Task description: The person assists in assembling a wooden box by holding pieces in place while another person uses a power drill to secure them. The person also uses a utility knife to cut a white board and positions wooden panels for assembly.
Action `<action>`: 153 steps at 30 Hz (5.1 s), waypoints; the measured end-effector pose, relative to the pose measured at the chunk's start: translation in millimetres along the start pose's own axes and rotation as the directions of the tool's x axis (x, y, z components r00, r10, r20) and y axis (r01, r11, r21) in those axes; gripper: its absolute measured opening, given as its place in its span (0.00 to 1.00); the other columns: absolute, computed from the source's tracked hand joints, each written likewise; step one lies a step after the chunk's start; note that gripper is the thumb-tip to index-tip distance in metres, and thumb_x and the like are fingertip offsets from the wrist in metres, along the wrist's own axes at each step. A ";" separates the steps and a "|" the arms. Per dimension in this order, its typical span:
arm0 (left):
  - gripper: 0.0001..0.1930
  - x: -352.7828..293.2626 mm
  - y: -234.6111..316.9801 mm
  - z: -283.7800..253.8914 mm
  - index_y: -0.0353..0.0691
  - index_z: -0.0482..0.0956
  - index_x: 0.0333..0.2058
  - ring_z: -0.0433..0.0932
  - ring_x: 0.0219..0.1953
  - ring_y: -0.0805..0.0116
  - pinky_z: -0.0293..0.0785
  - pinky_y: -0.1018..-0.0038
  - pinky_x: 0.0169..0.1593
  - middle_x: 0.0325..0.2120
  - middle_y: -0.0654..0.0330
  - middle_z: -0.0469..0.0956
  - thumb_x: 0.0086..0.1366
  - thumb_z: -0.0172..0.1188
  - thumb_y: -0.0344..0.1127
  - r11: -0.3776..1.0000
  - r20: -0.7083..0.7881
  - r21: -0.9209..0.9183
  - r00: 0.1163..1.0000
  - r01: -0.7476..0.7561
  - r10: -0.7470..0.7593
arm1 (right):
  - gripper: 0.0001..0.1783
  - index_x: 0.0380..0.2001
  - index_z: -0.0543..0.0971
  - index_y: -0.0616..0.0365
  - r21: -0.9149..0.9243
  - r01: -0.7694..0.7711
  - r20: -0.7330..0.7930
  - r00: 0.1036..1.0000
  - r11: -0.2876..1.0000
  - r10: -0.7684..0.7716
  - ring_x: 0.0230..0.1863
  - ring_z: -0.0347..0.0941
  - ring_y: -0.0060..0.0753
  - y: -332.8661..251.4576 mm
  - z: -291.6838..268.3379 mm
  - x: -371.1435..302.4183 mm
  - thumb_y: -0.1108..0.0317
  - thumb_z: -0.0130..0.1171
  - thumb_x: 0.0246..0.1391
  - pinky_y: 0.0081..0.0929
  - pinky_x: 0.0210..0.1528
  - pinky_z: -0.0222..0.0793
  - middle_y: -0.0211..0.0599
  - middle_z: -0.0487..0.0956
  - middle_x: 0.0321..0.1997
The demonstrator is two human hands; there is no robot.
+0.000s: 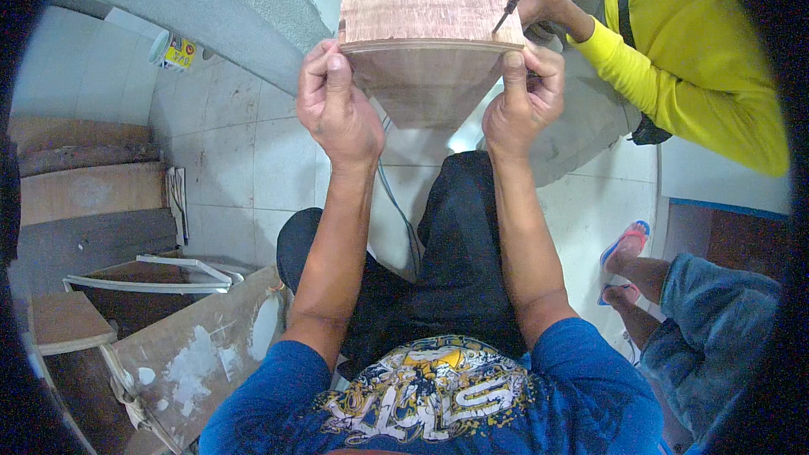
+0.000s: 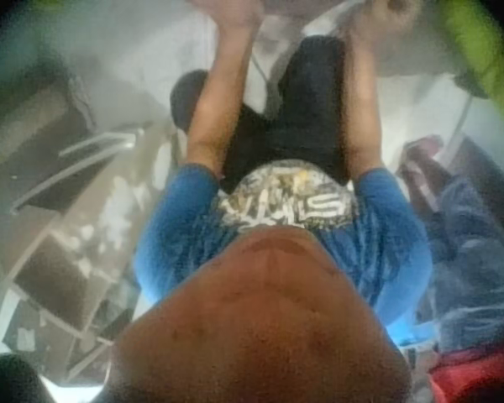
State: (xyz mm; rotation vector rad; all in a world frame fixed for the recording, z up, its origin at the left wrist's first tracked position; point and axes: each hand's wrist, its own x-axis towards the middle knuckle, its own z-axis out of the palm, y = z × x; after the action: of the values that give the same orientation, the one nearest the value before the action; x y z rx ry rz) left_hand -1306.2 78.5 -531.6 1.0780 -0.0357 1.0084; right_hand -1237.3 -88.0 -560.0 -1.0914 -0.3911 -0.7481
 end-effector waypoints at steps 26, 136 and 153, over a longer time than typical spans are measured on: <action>0.12 -7.3 -7.2 21.6 0.31 0.75 0.42 0.73 0.47 0.70 0.70 0.72 0.54 0.47 0.55 0.76 0.74 0.58 0.36 0.953 -0.124 0.303 0.992 0.023 0.015 | 0.05 0.43 0.78 0.61 0.053 -0.125 -0.026 0.992 0.991 0.127 0.51 0.75 0.24 -14.2 0.1 -5.7 0.75 0.61 0.64 0.22 0.57 0.67 0.34 0.78 0.47; 0.12 -4.6 8.3 28.1 0.33 0.71 0.33 0.73 0.41 0.68 0.71 0.70 0.49 0.39 0.53 0.76 0.73 0.56 0.35 0.868 -0.130 0.496 0.991 0.029 0.041 | 0.72 0.77 0.31 0.51 -0.258 0.685 0.635 0.652 0.682 -0.415 0.81 0.27 0.54 -85.8 -24.4 91.1 0.22 0.58 0.48 0.33 0.52 0.75 0.60 0.15 0.78; 0.09 -3.2 5.3 24.2 0.32 0.71 0.33 0.74 0.41 0.67 0.71 0.69 0.49 0.38 0.53 0.77 0.72 0.56 0.32 0.902 -0.143 0.431 0.989 0.025 0.041 | 0.18 0.45 0.81 0.54 -0.695 0.475 0.548 0.836 0.539 -0.030 0.53 0.76 0.43 -84.4 -13.0 48.3 0.63 0.70 0.50 0.43 0.60 0.59 0.38 0.81 0.48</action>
State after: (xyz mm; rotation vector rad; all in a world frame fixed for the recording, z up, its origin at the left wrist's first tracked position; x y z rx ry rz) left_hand -1301.3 58.9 -516.9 1.4024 0.3205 1.1319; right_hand -1264.8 -138.2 -480.3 -2.1851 -0.6780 -0.9586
